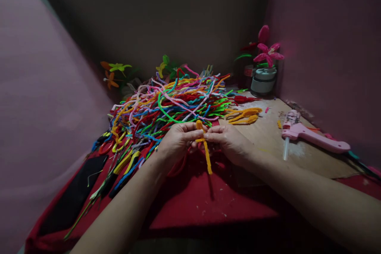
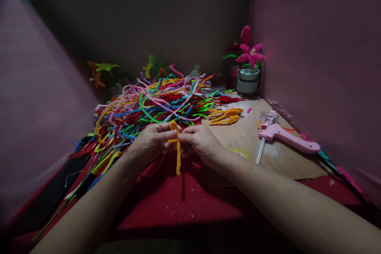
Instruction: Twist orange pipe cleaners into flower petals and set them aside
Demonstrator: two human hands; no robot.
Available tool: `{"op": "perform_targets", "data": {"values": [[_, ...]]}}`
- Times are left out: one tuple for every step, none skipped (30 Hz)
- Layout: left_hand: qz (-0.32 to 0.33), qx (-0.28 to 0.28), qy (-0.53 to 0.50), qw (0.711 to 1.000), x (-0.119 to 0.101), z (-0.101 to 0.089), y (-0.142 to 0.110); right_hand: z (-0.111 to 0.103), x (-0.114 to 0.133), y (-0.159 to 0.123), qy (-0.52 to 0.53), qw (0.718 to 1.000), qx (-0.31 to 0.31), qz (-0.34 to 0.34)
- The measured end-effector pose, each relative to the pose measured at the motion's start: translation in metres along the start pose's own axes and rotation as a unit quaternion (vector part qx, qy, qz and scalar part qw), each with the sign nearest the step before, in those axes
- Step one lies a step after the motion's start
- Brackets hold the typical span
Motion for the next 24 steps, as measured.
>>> {"op": "perform_targets", "data": {"values": [[0.004, -0.001, 0.004, 1.0, 0.0001, -0.0001, 0.0, 0.0004, 0.0006, -0.0002, -0.007, 1.0, 0.0, 0.0], [0.01, -0.002, 0.007, 1.0, -0.0002, -0.0001, 0.0, 0.0011, 0.0014, -0.0004, -0.013, 1.0, 0.002, -0.001], [0.016, -0.004, 0.01, 1.0, -0.0005, 0.0, -0.0001, 0.0016, 0.0024, -0.0005, -0.018, 1.0, 0.004, -0.003], [0.021, -0.007, 0.011, 1.0, -0.001, 0.0, -0.0003, 0.002, 0.0033, -0.0005, -0.022, 1.0, 0.006, -0.005], [0.024, -0.009, 0.012, 1.0, -0.0013, 0.0002, -0.0004, 0.002, 0.0039, -0.0005, -0.025, 1.0, 0.006, -0.005], [0.024, -0.011, 0.011, 1.0, -0.0016, 0.0005, -0.0006, 0.0018, 0.0042, -0.0004, -0.025, 1.0, 0.007, -0.005], [0.022, -0.013, 0.009, 1.0, -0.0016, 0.0011, -0.0007, 0.0015, 0.004, -0.0002, -0.02, 1.0, 0.01, -0.003], [0.018, -0.014, 0.006, 1.0, -0.0017, 0.0017, -0.0007, 0.0012, 0.0035, 0.0001, -0.013, 1.0, 0.013, 0.0], [0.014, -0.015, 0.001, 1.0, -0.0018, 0.0024, -0.0008, 0.0008, 0.0027, 0.0003, -0.004, 1.0, 0.016, 0.003], [0.01, -0.016, -0.005, 1.0, -0.0018, 0.003, -0.0009, 0.0004, 0.0018, 0.0006, 0.004, 1.0, 0.019, 0.006], [0.006, -0.017, -0.01, 1.0, -0.0018, 0.0038, -0.001, 0.0002, 0.001, 0.0008, 0.01, 1.0, 0.023, 0.009], [0.001, -0.017, -0.013, 1.0, -0.0017, 0.0046, -0.0012, 0.0002, 0.0002, 0.0009, 0.014, 0.999, 0.026, 0.012], [-0.003, -0.016, -0.013, 1.0, -0.0016, 0.0056, -0.0014, 0.0003, -0.0006, 0.001, 0.016, 0.999, 0.029, 0.015], [-0.006, -0.015, -0.009, 1.0, -0.0015, 0.0065, -0.0017, 0.0004, -0.0012, 0.0009, 0.019, 0.999, 0.029, 0.017], [-0.007, -0.017, -0.002, 1.0, -0.0013, 0.0073, -0.002, 0.0004, -0.0016, 0.0007, 0.023, 0.999, 0.028, 0.019], [-0.006, -0.019, 0.008, 1.0, -0.0012, 0.0079, -0.0024, 0.0004, -0.002, 0.0005, 0.025, 0.999, 0.026, 0.021], [-0.004, -0.025, 0.019, 1.0, -0.0009, 0.0083, -0.0028, 0.0003, -0.0022, 0.0003, 0.024, 0.999, 0.023, 0.024], [0.001, -0.033, 0.03, 0.999, -0.0008, 0.0084, -0.0032, 0.0, -0.0022, 0.0, 0.02, 0.999, 0.02, 0.027], [0.006, -0.042, 0.043, 0.998, -0.0006, 0.0083, -0.0035, -0.0003, -0.002, -0.0004, 0.01, 0.999, 0.016, 0.032], [0.01, -0.05, 0.057, 0.997, -0.0004, 0.0083, -0.0038, -0.0005, -0.0016, -0.0009, -0.003, 0.999, 0.013, 0.038], [0.012, -0.057, 0.07, 0.996, 0.0, 0.0082, -0.0039, -0.0007, -0.0011, -0.0014, -0.018, 0.999, 0.009, 0.045], [0.015, -0.064, 0.081, 0.995, 0.0002, 0.0081, -0.0041, -0.0009, -0.0002, -0.002, -0.033, 0.998, 0.004, 0.05], [0.017, -0.071, 0.088, 0.993, 0.0004, 0.008, -0.0042, -0.0009, 0.0012, -0.0026, -0.046, 0.998, -0.001, 0.05], [0.02, -0.074, 0.088, 0.993, 0.0005, 0.0081, -0.0042, -0.0005, 0.0028, -0.0029, -0.057, 0.997, -0.004, 0.045]]}}
Point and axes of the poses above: each hand's wrist, its own y-axis towards the middle knuckle, its own z-axis out of the palm, x = y × z, the point moved 5 cm from there along y, towards the middle knuckle, and after that the axes turned 12 degrees about x, right-handed, at the moved point
